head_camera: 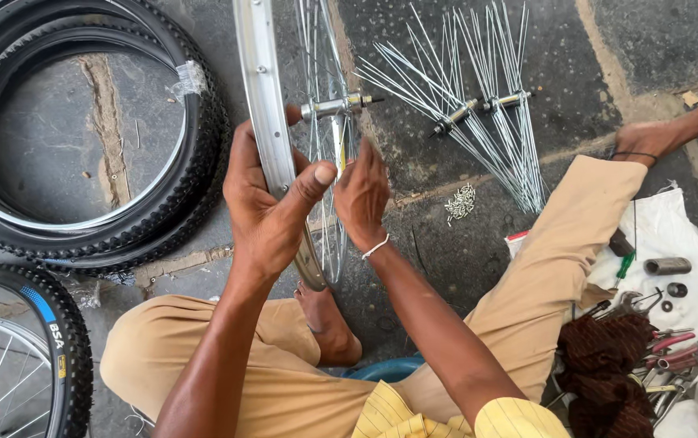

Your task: The person inserts metal spokes into the holes of a bicycle rim by hand and then screws small nipples onto the ends of the spokes to secure them to the rim.

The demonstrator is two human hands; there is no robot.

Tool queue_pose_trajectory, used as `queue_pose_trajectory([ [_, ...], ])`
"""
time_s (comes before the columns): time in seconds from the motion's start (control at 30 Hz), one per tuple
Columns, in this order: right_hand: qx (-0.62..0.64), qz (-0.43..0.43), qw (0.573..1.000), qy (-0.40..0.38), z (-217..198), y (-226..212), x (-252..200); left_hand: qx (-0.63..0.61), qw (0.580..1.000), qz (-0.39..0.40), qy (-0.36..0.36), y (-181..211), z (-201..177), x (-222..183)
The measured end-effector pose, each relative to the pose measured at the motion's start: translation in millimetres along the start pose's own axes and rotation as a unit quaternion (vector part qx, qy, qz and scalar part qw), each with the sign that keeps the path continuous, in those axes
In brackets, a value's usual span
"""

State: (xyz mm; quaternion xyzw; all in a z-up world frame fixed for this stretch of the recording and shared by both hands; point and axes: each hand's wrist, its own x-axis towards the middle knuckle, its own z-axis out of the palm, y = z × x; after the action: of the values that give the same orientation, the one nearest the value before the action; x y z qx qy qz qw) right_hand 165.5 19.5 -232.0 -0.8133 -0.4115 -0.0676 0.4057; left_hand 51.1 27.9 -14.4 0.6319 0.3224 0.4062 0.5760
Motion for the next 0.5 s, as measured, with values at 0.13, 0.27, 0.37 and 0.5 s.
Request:
queue_pose_trajectory([
  [0.13, 0.048, -0.002, 0.999, -0.022, 5, 4, 6, -0.014, 1.000, 0.012, 0.017, -2, 0, 4],
  [0.27, 0.063, 0.040, 0.990, -0.118, 25, 3, 34, -0.024, 0.999, 0.023, 0.014, -2, -2, 3],
  [0.37, 0.045, 0.024, 0.981, -0.185, 33, 9, 50, 0.006, 1.000, 0.019, 0.020, 1, -3, 1],
  [0.5, 0.141, 0.034, 0.958, -0.247, 15, 31, 33, 0.001, 1.000, 0.021, 0.017, 1, -7, 2],
])
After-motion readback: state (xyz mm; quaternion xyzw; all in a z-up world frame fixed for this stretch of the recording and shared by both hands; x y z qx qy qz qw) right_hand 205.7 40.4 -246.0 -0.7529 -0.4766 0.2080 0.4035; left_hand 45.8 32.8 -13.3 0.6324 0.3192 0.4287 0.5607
